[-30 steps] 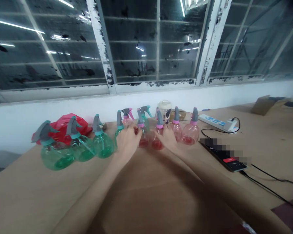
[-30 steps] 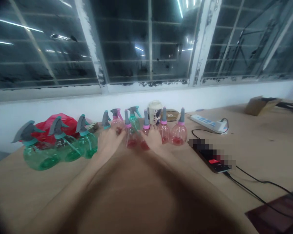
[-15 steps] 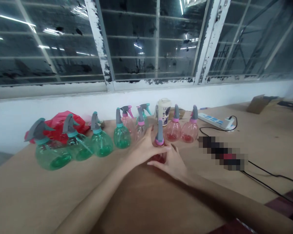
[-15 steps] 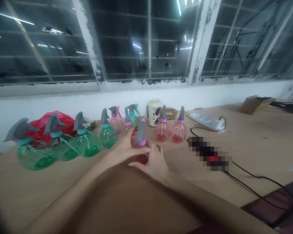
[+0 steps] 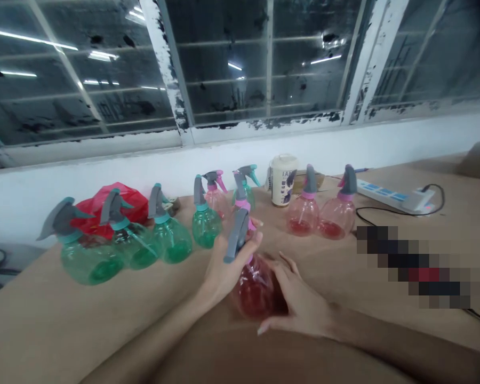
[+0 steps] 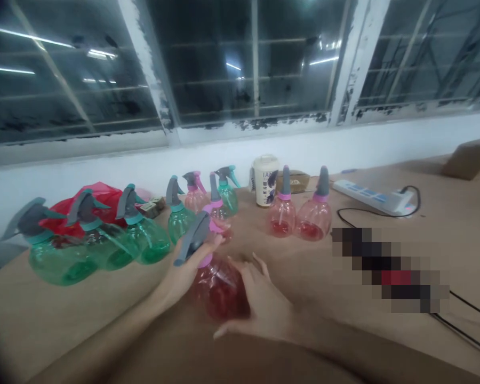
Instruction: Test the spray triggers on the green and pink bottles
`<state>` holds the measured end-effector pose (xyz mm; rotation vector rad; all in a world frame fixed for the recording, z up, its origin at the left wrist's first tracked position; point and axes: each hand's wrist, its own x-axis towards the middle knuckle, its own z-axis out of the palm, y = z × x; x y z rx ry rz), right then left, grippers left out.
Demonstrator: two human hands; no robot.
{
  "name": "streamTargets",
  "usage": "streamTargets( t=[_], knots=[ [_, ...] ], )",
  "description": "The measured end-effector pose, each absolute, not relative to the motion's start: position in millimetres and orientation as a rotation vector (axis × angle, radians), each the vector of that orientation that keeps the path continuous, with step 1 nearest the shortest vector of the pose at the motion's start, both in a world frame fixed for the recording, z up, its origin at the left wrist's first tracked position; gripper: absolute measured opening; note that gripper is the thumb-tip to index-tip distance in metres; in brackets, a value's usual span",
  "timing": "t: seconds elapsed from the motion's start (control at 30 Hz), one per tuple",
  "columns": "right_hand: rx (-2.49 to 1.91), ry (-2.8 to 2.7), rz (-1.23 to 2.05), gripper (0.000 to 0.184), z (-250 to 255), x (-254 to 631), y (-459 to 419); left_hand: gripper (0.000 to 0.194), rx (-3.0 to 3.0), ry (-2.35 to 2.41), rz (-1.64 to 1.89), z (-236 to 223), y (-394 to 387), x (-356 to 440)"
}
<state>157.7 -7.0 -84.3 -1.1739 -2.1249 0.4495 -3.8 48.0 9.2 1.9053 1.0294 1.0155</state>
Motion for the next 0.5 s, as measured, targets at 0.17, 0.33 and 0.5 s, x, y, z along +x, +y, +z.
streamTargets(
  t=[0.17, 0.33, 0.5],
  knots=[
    [-1.128, -2.154, 0.488, 0.107, -83, 161, 1, 0.029, 1.79, 1.128, 1.079, 17, 61, -20],
    [-1.183, -2.14, 0.509, 0.077, -98, 166, 2, 0.019, 1.865, 1.026, 1.057, 36, 56, -24],
    [-1.172, -2.197, 0.463, 0.072, -107, 178, -2, 0.017, 1.987, 0.943, 1.047, 46, 50, -12]
  ],
)
